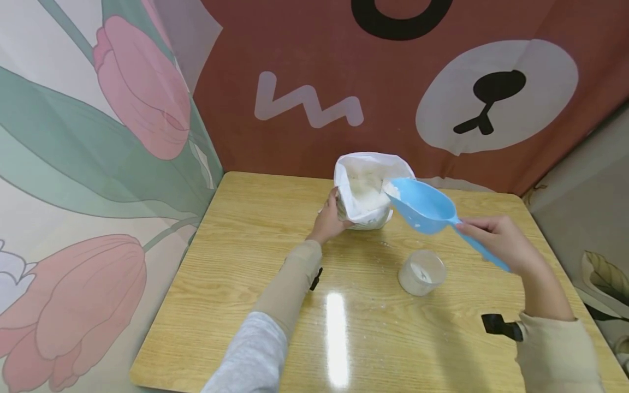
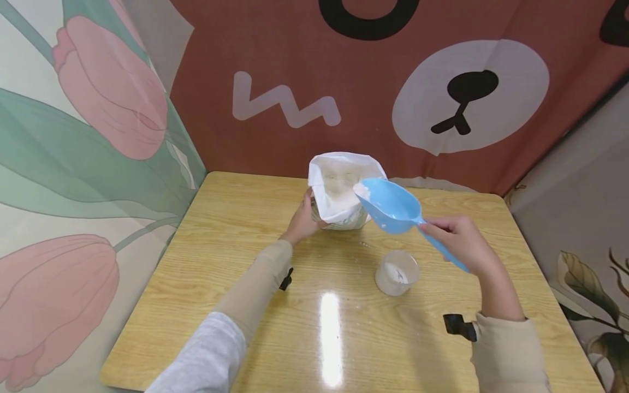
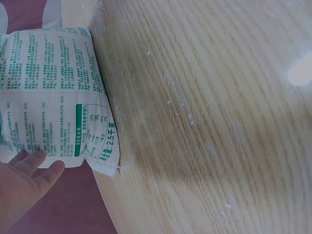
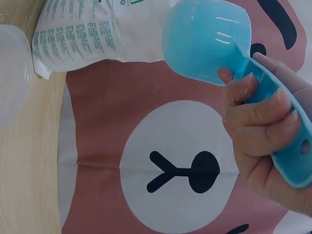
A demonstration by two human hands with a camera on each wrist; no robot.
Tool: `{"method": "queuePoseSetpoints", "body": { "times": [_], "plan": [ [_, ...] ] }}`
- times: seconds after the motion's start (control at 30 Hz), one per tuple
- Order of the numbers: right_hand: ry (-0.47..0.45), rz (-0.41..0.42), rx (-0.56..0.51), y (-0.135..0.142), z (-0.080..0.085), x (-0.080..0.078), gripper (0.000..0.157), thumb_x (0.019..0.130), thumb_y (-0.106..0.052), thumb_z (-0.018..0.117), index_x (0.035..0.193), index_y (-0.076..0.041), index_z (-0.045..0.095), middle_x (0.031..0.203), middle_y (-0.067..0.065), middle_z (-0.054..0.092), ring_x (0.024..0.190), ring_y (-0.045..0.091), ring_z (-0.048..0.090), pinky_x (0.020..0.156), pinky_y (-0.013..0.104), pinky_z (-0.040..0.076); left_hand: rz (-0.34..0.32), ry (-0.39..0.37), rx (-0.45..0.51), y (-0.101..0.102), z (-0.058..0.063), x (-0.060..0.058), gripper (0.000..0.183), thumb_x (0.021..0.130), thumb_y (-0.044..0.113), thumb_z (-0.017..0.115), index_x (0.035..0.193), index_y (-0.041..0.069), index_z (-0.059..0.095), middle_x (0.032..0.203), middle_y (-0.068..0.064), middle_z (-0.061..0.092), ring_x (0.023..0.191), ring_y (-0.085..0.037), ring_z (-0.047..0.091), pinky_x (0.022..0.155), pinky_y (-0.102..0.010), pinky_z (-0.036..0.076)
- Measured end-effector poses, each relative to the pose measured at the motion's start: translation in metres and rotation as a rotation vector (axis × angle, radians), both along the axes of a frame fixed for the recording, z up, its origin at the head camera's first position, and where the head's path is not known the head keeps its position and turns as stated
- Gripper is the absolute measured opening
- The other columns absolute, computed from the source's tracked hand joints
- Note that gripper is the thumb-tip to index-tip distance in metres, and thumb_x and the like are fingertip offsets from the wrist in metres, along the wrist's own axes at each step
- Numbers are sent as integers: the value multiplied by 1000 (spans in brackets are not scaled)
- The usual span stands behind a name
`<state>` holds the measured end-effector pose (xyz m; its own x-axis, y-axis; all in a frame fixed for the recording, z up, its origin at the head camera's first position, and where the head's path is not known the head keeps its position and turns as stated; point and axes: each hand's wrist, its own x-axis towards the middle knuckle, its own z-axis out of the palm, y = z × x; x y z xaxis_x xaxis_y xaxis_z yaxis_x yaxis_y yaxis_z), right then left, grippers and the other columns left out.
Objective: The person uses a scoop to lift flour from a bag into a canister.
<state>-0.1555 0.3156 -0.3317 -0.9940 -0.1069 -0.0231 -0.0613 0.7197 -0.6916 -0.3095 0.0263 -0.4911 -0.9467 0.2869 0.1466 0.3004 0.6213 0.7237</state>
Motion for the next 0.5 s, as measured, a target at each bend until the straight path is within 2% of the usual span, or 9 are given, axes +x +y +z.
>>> {"method": "queuePoseSetpoints", "body": {
  "times": [0.13,0.27,0.33,0.4,0.43,0.5],
  "plan": [
    [-8,-15,3,6,-2,6,44,92,-27,51,114,11,55,73,5,56,53,17,45,45,28,42,-1,-7,6,0,0,0,101,73,38,72,143,13,3,134,-17,37,110,-30,48,87,-41,42],
    [-15,-36,-6,14,-6,12,46,92,-27,50,116,12,52,80,-2,58,57,17,46,46,30,43,-1,-14,11,1,-1,0,101,74,38,71,144,15,2,134,-16,37,111,-29,47,86,-41,42],
    [-16,-48,-6,19,-9,15,47,93,-27,49,118,12,51,87,-2,59,59,17,47,46,31,44,-2,-18,12,1,0,0,101,74,38,71,144,15,2,134,-16,37,111,-29,47,87,-41,42],
    [-20,-55,5,23,-12,19,47,93,-27,49,119,12,50,98,6,60,62,17,48,46,32,44,0,-19,9,1,0,0,101,74,38,71,144,14,2,134,-15,37,112,-28,46,87,-40,41],
    [-19,-60,3,25,-14,20,47,93,-27,49,119,11,50,99,3,60,62,17,48,46,32,44,1,-19,7,1,0,0,101,74,38,71,144,15,2,134,-15,38,112,-28,46,87,-40,41],
    [-23,-69,7,29,-17,24,47,92,-28,50,120,11,50,103,4,59,64,16,49,46,32,45,4,-19,4,1,0,0,101,74,38,71,144,15,2,134,-15,38,113,-28,46,87,-40,41]
  ]
}}
